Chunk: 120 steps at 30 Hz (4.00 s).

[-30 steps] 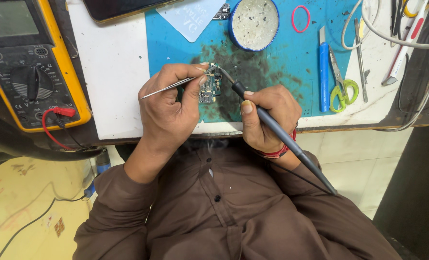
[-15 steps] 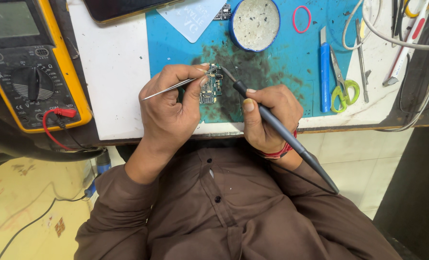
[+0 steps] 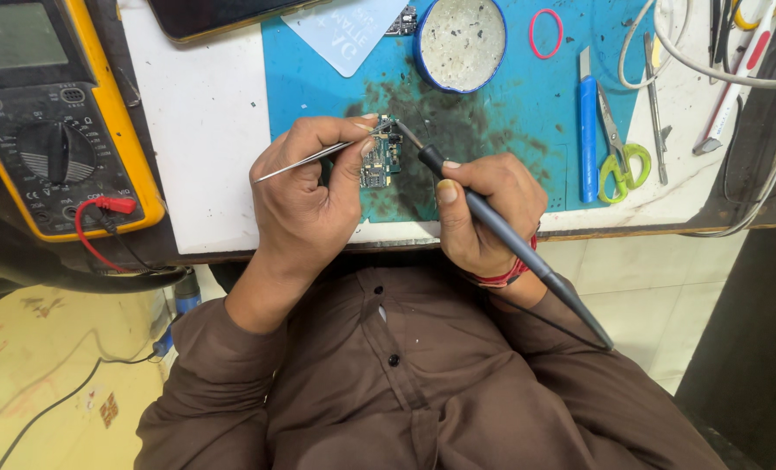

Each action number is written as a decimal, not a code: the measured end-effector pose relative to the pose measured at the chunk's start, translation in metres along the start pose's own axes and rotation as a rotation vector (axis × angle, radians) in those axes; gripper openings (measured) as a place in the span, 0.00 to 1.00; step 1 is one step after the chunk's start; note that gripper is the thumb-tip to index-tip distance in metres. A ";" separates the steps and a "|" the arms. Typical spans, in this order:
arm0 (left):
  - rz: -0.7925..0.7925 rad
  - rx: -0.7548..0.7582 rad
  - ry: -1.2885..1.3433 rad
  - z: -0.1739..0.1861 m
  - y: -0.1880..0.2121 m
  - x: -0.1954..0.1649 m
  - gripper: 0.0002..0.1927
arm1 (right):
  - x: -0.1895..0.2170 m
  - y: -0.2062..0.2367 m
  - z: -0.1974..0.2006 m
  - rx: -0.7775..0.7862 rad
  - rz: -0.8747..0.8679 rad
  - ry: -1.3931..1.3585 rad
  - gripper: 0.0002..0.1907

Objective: The person uses a soldering iron to apply solder to multiple points on a small circuit board while holding it with their left hand. They occasionally use tweezers to adjust components and dip the iron tip into a small container. The work continues on the same board throughout the clip.

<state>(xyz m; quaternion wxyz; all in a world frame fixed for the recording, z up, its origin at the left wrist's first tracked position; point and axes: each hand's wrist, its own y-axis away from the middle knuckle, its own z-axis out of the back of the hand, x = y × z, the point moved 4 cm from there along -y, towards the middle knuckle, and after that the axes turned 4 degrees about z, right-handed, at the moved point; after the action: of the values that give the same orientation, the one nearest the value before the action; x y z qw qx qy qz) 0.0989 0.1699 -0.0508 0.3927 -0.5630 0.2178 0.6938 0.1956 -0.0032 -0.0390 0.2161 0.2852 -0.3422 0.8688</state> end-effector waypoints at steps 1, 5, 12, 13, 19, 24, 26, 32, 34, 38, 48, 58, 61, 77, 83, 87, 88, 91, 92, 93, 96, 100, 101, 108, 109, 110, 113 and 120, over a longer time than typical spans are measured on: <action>0.001 -0.001 0.002 0.000 0.001 0.000 0.06 | 0.000 0.001 0.001 -0.001 -0.005 0.002 0.05; -0.004 -0.010 0.051 0.001 0.004 0.004 0.05 | -0.002 0.003 0.001 -0.044 -0.029 0.008 0.05; 0.056 -0.074 0.165 0.002 0.012 0.011 0.06 | -0.002 0.003 0.002 0.009 0.011 -0.065 0.04; 0.049 -0.077 0.114 0.002 0.012 0.011 0.06 | -0.001 0.003 0.002 0.016 0.009 -0.062 0.04; 0.026 -0.057 0.035 0.001 0.009 0.008 0.07 | 0.000 0.001 0.000 0.034 0.024 -0.043 0.05; 0.006 -0.061 0.029 0.000 0.008 0.007 0.07 | -0.001 0.001 0.000 0.014 0.003 -0.023 0.04; 0.007 -0.063 0.030 0.000 0.009 0.007 0.07 | 0.000 0.001 0.000 0.030 0.015 -0.040 0.04; 0.011 -0.058 0.028 0.000 0.009 0.007 0.07 | 0.000 0.000 -0.001 0.026 0.022 -0.044 0.05; 0.007 -0.062 0.025 0.000 0.009 0.007 0.07 | 0.000 0.000 0.000 0.025 0.019 -0.041 0.05; -0.005 -0.068 0.021 0.000 0.009 0.007 0.07 | 0.000 0.000 0.001 0.028 0.010 -0.036 0.05; -0.003 -0.063 0.028 -0.001 0.008 0.007 0.07 | -0.001 0.001 0.002 -0.011 -0.019 -0.030 0.05; 0.011 -0.055 0.024 0.001 0.009 0.007 0.07 | -0.001 0.001 0.001 -0.010 -0.016 -0.026 0.05; 0.022 -0.052 0.029 0.001 0.009 0.008 0.07 | -0.001 0.001 0.002 -0.001 -0.015 -0.028 0.05; 0.020 -0.053 0.023 0.001 0.009 0.007 0.07 | 0.000 -0.001 0.001 0.004 -0.021 -0.035 0.04; 0.033 -0.052 0.038 0.000 0.009 0.008 0.07 | 0.000 -0.001 0.001 0.005 -0.025 -0.029 0.04; 0.020 -0.051 0.027 0.000 0.009 0.008 0.07 | 0.000 0.000 0.001 0.006 -0.033 -0.039 0.04; 0.025 -0.051 0.025 0.000 0.009 0.008 0.07 | 0.000 0.000 0.001 0.003 -0.032 -0.035 0.05; 0.020 -0.051 0.041 0.000 0.009 0.007 0.07 | 0.000 0.000 0.001 -0.001 -0.027 -0.023 0.05; 0.014 -0.051 0.039 0.000 0.008 0.007 0.07 | 0.000 -0.001 0.001 0.001 -0.023 -0.023 0.05; 0.008 -0.053 0.037 0.000 0.009 0.007 0.07 | 0.000 -0.001 0.001 0.003 -0.018 -0.022 0.05; 0.008 -0.053 0.026 0.000 0.008 0.007 0.07 | -0.001 -0.001 0.001 0.003 -0.023 -0.026 0.05; 0.001 -0.051 0.040 0.000 0.008 0.008 0.07 | 0.000 -0.001 0.001 0.006 -0.030 -0.020 0.05; 0.003 -0.053 0.032 0.000 0.008 0.008 0.07 | 0.000 -0.001 0.001 0.005 -0.029 -0.021 0.05; 0.004 -0.056 0.009 0.000 0.009 0.008 0.07 | 0.000 -0.001 0.001 0.012 -0.038 -0.025 0.05; -0.002 -0.057 0.005 0.000 0.009 0.008 0.07 | 0.000 -0.001 0.001 0.008 -0.036 -0.025 0.05; -0.003 -0.056 0.009 0.000 0.009 0.008 0.07 | 0.000 -0.001 0.001 0.004 -0.033 -0.027 0.05; -0.005 -0.056 0.017 0.000 0.009 0.008 0.07 | 0.000 -0.001 0.001 0.004 -0.032 -0.024 0.05; 0.012 -0.057 0.020 0.000 0.009 0.008 0.07 | -0.001 0.000 0.001 -0.004 -0.033 -0.023 0.05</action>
<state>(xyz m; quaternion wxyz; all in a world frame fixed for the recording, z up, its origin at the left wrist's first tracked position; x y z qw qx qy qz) 0.0914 0.1668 -0.0594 0.3703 -0.5796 0.2053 0.6963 0.1966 -0.0035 -0.0391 0.2273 0.3004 -0.3418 0.8610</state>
